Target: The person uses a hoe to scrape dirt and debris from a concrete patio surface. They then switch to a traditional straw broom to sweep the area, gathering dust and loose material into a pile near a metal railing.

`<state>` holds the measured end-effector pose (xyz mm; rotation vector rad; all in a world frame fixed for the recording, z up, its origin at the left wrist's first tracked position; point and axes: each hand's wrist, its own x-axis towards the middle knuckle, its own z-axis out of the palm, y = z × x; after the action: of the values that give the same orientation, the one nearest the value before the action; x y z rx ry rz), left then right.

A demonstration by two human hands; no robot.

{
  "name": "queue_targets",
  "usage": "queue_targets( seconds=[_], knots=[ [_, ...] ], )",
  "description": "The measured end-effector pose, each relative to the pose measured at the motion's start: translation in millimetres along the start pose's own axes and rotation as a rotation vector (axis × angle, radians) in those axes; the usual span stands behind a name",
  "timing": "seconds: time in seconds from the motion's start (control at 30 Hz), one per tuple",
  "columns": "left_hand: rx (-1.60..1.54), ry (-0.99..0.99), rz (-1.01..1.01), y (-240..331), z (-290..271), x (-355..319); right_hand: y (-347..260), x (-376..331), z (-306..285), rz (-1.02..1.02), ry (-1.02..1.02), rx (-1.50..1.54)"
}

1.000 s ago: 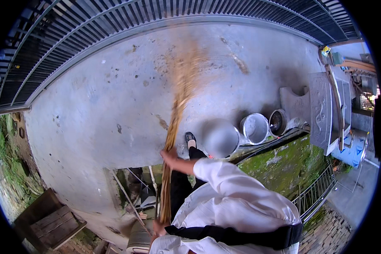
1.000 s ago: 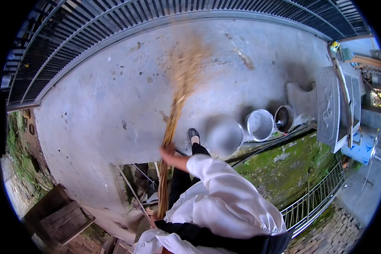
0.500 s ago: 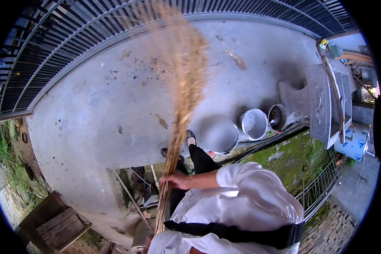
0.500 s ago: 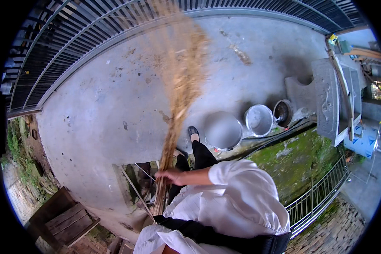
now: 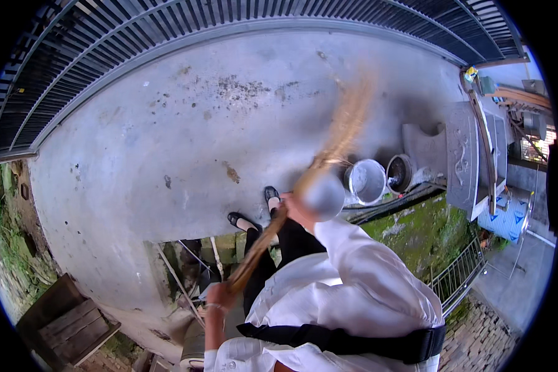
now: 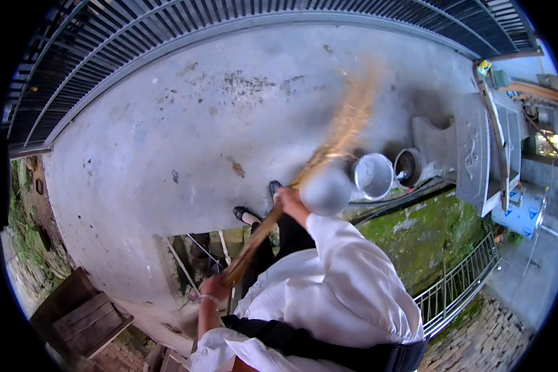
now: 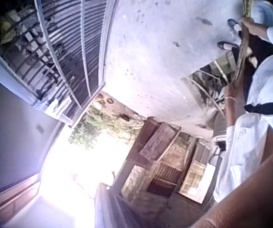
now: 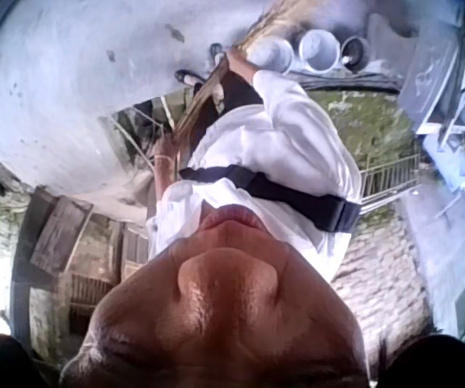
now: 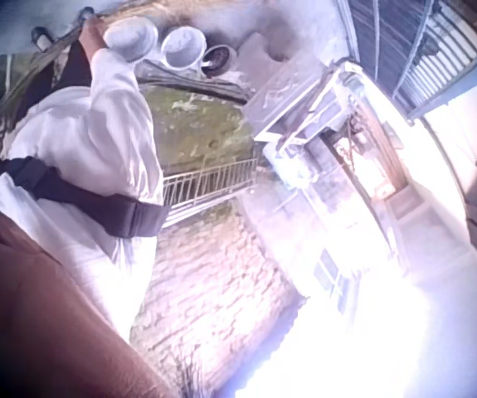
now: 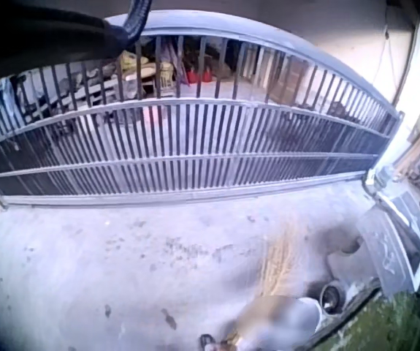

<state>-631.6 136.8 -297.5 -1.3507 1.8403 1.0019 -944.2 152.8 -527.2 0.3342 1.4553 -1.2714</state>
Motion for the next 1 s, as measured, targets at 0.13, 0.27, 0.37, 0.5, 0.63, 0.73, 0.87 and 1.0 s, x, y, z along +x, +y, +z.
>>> queue_targets(
  seconds=[0.13, 0.27, 0.37, 0.5, 0.63, 0.73, 0.87, 1.0],
  knots=[
    [-0.038, 0.009, -0.373, -69, -26, -97, 81, -53, 136, 0.215, 0.248, -0.301],
    [-0.226, 0.165, -0.590, -120, 13, -235, 88, -188, 221, 0.345, -0.002, -0.509],
    [-0.911, 0.369, -0.514, -85, -6, -310, 117, -240, 235, 0.439, -0.337, -0.441],
    [-1.537, 0.104, -0.757, -256, 103, -391, 101, -297, 233, 0.571, -0.512, -0.236],
    [-1.013, 0.183, -0.299, -181, 61, -299, 82, -260, 196, 0.625, -0.410, -0.042],
    [-0.677, -0.036, -0.383, -124, 25, -194, 20, -201, 167, 0.407, -0.188, -0.086],
    [-0.410, -0.025, -0.173, -51, 23, -80, -7, -57, 106, 0.160, 0.087, -0.111],
    [-0.252, 0.132, -0.210, -20, 1, -76, 3, -28, 115, 0.148, 0.271, -0.198]
  ],
)
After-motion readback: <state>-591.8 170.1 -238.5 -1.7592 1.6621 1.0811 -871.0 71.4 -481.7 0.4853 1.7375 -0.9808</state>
